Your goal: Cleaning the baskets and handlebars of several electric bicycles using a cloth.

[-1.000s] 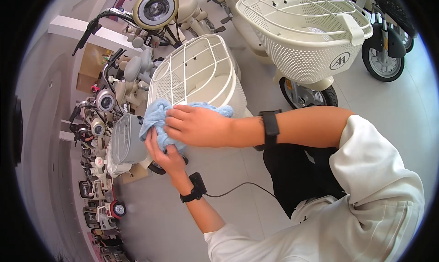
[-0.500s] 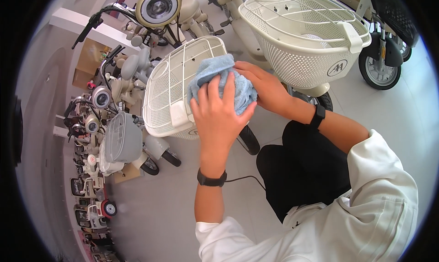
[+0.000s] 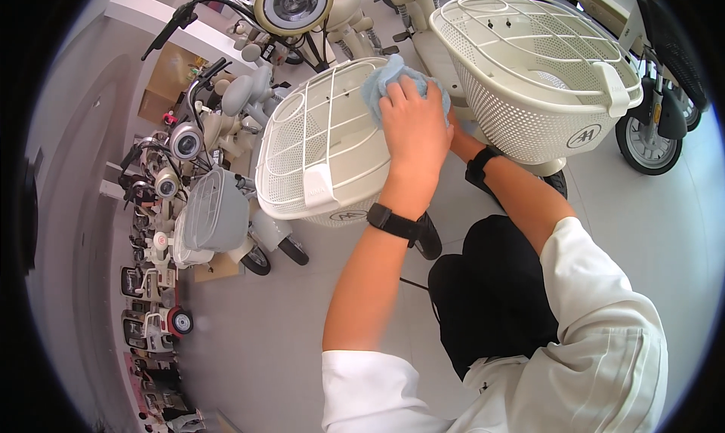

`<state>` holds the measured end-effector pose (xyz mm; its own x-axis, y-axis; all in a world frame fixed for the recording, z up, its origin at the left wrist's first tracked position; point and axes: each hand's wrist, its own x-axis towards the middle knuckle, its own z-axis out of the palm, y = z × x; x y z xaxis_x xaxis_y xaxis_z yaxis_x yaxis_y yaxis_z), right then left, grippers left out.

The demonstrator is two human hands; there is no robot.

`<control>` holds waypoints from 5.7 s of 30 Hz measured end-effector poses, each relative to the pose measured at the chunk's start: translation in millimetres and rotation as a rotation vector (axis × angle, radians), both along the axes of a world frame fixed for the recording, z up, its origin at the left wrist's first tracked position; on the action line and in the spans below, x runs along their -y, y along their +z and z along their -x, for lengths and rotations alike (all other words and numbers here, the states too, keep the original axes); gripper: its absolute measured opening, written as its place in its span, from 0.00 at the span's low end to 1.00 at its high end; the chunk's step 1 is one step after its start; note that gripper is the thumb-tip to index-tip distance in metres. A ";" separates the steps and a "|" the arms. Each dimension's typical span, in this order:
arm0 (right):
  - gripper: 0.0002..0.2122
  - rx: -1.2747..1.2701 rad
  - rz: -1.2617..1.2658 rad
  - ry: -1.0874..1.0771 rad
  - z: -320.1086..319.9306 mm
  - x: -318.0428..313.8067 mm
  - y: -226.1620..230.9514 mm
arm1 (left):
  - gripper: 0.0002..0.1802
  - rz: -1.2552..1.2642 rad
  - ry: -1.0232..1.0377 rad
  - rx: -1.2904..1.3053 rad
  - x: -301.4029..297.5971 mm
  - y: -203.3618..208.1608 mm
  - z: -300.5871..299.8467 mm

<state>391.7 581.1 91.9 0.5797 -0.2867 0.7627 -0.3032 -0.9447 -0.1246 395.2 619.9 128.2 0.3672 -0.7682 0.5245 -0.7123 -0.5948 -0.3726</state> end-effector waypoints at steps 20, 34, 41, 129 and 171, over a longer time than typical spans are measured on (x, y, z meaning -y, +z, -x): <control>0.36 -0.062 -0.100 0.970 82.4 -32.4 14.4 | 0.16 0.561 -0.202 -0.028 -186.5 -42.5 36.0; 0.20 -0.160 0.283 0.625 2.5 -169.6 52.4 | 0.18 0.913 -0.021 -0.477 -284.3 -30.0 -66.9; 0.20 -0.068 0.343 0.673 19.4 -147.1 35.9 | 0.20 1.017 -0.054 -0.435 -263.7 -52.9 -41.5; 0.28 -0.848 -0.669 0.609 -105.7 -149.1 151.5 | 0.19 1.329 0.195 -1.188 -246.3 60.2 -140.5; 0.27 -1.207 -0.073 0.572 -289.3 -129.8 150.0 | 0.25 1.412 0.118 -1.913 -213.6 3.1 -278.4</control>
